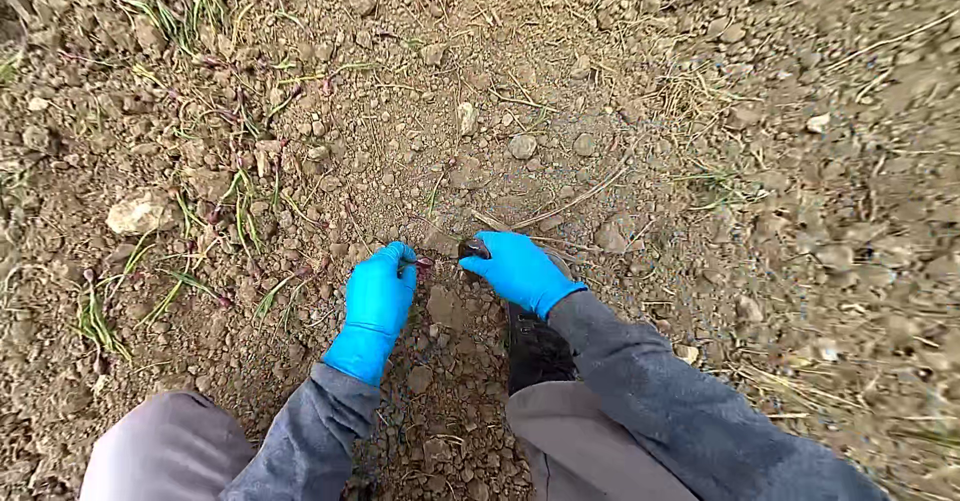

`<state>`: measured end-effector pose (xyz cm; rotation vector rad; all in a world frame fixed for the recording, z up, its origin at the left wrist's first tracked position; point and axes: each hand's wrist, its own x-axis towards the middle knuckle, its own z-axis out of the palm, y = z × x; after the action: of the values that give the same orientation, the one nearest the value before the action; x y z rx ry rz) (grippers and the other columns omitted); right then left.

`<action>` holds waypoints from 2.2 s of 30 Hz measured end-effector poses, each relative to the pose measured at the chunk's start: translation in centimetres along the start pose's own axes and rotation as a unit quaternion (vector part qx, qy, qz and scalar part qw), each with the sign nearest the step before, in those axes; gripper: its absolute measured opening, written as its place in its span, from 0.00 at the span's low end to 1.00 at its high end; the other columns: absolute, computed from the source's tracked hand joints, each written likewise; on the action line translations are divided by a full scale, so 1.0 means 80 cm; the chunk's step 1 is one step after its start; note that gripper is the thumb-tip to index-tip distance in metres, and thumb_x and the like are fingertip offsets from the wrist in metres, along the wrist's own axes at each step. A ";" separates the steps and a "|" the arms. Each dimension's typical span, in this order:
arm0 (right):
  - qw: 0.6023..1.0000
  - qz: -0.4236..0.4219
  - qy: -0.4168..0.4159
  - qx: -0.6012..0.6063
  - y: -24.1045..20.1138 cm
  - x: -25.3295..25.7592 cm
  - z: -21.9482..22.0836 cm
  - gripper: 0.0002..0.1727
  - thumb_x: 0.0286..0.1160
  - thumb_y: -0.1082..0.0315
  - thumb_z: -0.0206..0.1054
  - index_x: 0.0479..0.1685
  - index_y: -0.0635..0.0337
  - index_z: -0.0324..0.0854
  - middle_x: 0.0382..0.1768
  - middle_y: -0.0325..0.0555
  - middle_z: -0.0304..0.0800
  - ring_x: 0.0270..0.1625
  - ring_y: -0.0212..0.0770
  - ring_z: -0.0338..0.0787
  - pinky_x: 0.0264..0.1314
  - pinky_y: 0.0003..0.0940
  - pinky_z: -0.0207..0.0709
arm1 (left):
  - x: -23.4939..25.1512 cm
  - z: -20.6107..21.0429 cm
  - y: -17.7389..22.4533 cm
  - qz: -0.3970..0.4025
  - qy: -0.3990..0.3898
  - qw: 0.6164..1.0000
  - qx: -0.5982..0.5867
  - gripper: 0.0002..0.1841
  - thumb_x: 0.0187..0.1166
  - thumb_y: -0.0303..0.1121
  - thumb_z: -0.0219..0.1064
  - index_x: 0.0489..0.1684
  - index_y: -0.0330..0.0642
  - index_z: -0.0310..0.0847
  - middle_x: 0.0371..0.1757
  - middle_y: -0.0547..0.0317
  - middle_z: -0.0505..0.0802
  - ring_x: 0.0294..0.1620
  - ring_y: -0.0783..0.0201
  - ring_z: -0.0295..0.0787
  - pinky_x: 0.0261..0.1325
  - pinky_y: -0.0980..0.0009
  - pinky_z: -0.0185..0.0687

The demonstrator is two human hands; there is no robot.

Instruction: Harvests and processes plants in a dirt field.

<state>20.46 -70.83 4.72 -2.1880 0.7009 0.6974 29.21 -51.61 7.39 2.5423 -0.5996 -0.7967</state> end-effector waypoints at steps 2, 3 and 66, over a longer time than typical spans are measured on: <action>1.000 0.004 0.009 0.029 -0.006 -0.021 -0.019 0.20 0.83 0.49 0.68 0.60 0.54 0.86 0.49 0.53 0.91 0.56 0.54 0.91 0.58 0.62 0.81 | 0.005 0.029 0.035 0.077 -0.004 0.996 0.048 0.07 0.79 0.30 0.71 0.48 0.48 0.93 0.50 0.53 0.96 0.54 0.48 0.94 0.54 0.39 0.88; 0.998 0.001 0.042 0.049 -0.017 -0.039 -0.045 0.19 0.83 0.50 0.69 0.59 0.53 0.87 0.46 0.50 0.92 0.53 0.51 0.91 0.55 0.60 0.82 | 0.020 0.058 0.045 0.107 -0.019 0.990 0.092 0.06 0.78 0.32 0.72 0.46 0.49 0.95 0.50 0.51 0.95 0.56 0.47 0.92 0.56 0.41 0.87; 0.990 0.026 0.100 0.097 0.170 0.060 -0.160 0.18 0.79 0.50 0.72 0.64 0.43 0.88 0.43 0.43 0.95 0.48 0.45 0.94 0.53 0.58 0.84 | 0.145 0.013 0.113 -0.004 0.124 0.992 0.015 0.04 0.73 0.36 0.79 0.39 0.53 0.91 0.37 0.69 0.96 0.42 0.68 0.94 0.51 0.56 0.92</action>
<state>18.26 -89.87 2.80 -2.0824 0.8927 0.4186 34.76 -65.19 6.06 2.6179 -0.5244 -0.4653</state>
